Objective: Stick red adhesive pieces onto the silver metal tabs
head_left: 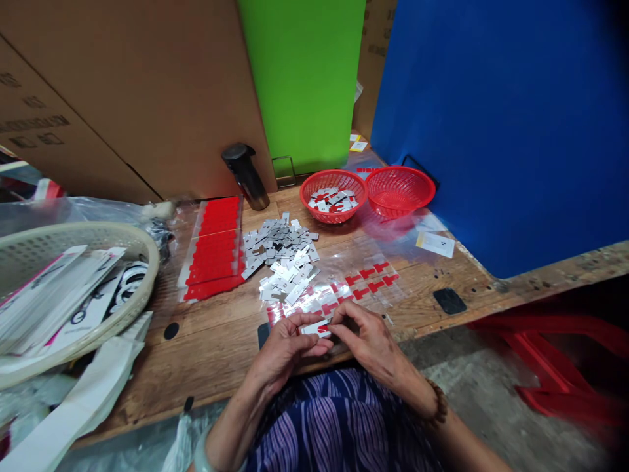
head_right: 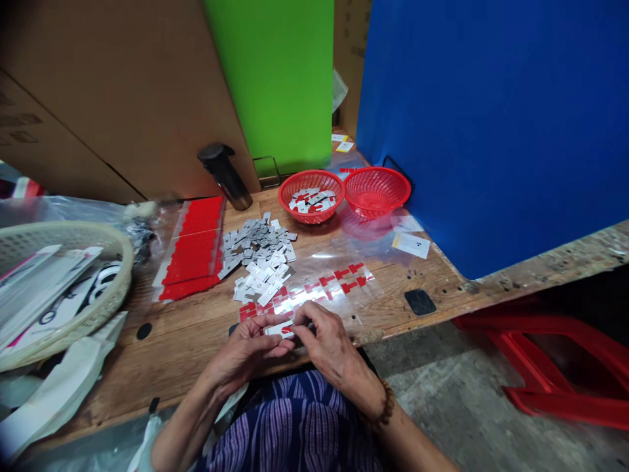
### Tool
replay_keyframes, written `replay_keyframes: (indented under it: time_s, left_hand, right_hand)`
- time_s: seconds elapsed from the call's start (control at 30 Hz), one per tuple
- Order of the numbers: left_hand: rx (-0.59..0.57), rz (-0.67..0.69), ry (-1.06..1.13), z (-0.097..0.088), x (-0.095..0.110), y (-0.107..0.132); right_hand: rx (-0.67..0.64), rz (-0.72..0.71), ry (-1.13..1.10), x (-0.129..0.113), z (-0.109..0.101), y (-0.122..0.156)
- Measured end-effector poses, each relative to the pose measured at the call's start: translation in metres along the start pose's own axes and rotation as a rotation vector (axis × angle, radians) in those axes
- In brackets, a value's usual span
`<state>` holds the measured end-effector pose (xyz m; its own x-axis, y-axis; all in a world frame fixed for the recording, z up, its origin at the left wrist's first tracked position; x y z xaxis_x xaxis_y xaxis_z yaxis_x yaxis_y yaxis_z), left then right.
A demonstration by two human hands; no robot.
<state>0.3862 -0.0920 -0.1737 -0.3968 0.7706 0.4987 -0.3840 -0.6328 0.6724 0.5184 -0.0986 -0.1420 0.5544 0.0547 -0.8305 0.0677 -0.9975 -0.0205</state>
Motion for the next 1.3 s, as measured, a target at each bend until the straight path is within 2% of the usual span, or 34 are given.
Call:
replay_keyframes:
  time_s: [0.33,0.57,0.7,0.8,1.0,1.3]
  left_hand:
    - [0.014,0.047,-0.044,-0.005,-0.003,-0.005]
    - [0.038,0.255,-0.178,-0.012,0.003,-0.010]
    - [0.067,0.309,-0.221,-0.013,0.007,-0.011]
    - [0.061,0.297,-0.213,-0.013,0.007,-0.011]
    - [0.036,0.210,-0.146,-0.014,0.004,-0.012]
    - [0.030,0.123,-0.065,-0.015,0.001,-0.013]
  right_hand:
    - [-0.001,0.020,-0.022,0.002,0.006,0.000]
    - [0.015,0.140,-0.098,0.005,0.012,0.001]
    - [0.063,0.150,-0.072,0.001,0.010,0.002]
    - [0.097,0.135,-0.036,-0.003,0.006,0.002]
    - [0.040,0.140,-0.081,0.000,0.007,0.001]
    - [0.040,0.127,0.019,0.003,0.008,-0.004]
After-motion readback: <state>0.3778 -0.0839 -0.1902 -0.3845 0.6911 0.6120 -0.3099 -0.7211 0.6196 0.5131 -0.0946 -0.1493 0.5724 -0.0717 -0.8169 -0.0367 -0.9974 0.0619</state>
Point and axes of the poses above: each hand's wrist, its own y-axis away from the middle knuckle, its own z-axis out of the palm, x = y × z, the point moved 7 cm from there along -y, towards the middle knuckle, and after that the axes turned 14 degrees about y, right-handed, at the moved point
